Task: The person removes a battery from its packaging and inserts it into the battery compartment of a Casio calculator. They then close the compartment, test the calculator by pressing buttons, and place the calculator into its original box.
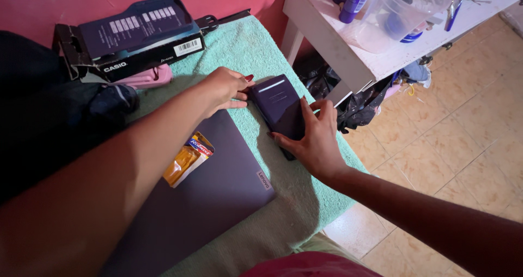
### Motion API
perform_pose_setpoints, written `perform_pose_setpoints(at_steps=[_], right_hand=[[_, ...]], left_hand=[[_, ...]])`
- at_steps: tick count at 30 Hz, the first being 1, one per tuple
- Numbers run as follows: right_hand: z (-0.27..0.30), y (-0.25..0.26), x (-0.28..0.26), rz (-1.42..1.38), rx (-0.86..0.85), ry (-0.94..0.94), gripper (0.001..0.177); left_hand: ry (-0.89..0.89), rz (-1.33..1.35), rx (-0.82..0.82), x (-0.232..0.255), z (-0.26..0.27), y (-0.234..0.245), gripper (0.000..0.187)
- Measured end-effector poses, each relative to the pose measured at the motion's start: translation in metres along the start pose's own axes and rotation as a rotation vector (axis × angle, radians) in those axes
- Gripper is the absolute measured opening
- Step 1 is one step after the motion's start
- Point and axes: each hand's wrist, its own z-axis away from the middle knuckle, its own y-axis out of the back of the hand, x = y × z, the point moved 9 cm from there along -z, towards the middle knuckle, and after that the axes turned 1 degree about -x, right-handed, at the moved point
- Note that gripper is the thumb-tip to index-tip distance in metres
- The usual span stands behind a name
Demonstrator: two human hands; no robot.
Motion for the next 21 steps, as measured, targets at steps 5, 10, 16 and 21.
perform_pose_setpoints(at_steps=[5, 10, 16, 21], right_hand=[[-0.003, 0.0, 0.0, 0.009, -0.038, -0.003, 0.106], [-0.002, 0.001, 0.001, 0.006, -0.013, -0.001, 0.106], [-0.001, 0.007, -0.007, 0.025, 0.028, 0.006, 0.107], [-0.005, 0.009, -0.014, 0.152, 0.042, 0.066, 0.101]], left_hand=[[0.014, -0.024, 0.001, 0.005, 0.005, 0.0, 0.025], [0.006, -0.106, 0.026, 0.009, 0.007, 0.0, 0.024], [-0.046, -0.191, 0.006, 0.01, 0.004, -0.005, 0.029], [-0.052, -0.278, 0.108, 0.012, 0.007, -0.004, 0.033]])
